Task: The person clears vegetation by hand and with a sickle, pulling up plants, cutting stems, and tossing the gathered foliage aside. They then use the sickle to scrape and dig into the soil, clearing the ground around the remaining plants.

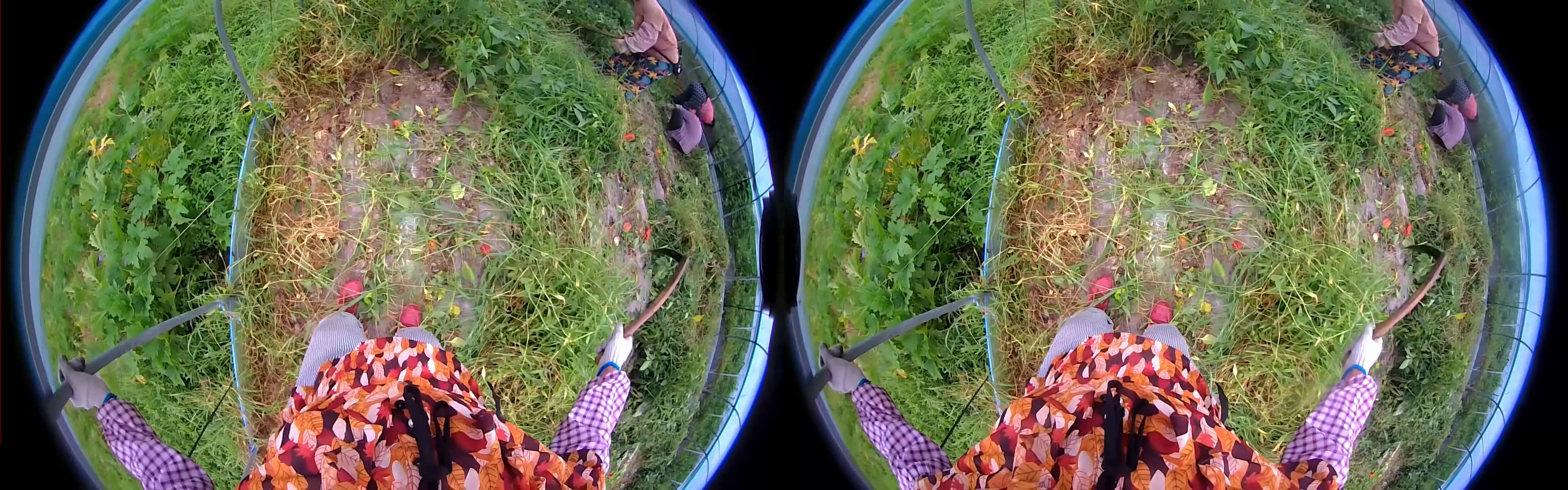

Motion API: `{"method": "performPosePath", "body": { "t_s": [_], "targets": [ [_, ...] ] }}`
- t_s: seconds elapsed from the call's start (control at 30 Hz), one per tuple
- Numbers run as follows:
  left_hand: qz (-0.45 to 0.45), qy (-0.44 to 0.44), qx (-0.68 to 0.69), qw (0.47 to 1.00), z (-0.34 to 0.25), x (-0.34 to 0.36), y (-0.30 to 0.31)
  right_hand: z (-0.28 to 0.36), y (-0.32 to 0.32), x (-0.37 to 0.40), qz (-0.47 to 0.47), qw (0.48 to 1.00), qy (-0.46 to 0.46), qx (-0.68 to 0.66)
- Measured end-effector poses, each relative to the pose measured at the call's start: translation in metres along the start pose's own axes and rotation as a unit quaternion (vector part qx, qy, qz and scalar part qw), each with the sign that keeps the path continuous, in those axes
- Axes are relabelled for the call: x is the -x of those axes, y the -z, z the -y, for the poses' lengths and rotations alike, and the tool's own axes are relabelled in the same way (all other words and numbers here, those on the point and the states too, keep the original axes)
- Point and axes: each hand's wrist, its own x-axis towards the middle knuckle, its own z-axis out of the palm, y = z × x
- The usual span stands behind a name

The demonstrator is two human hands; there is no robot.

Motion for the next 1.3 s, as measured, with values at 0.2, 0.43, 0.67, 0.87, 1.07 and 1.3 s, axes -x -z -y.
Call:
{"method": "performPosePath", "body": {
  "t_s": [0.2,0.43,0.67,0.87,1.07,1.3],
  "targets": [
    [-0.005,-0.002,0.017,1.000,-0.016,0.019,-0.002,0.026,-0.109,0.052,0.308,0.949,-0.013,0.070],
    [-0.034,-0.007,0.096,0.995,-0.023,0.027,-0.008,0.007,-0.229,0.180,0.523,0.768,0.193,0.314],
    [-0.071,-0.031,0.096,0.992,-0.032,0.035,-0.012,0.026,-0.297,0.288,0.578,0.563,0.405,0.431],
    [-0.068,-0.054,0.074,0.993,-0.042,0.032,-0.008,-0.022,-0.371,0.354,0.614,0.498,0.419,0.447],
    [-0.098,-0.033,0.057,0.993,-0.059,0.032,-0.011,-0.081,-0.364,0.334,0.650,0.456,0.335,0.508],
    [0.014,-0.057,0.076,0.995,-0.041,0.009,0.007,-0.074,-0.253,0.107,0.592,0.455,0.217,0.628]
  ]
}}
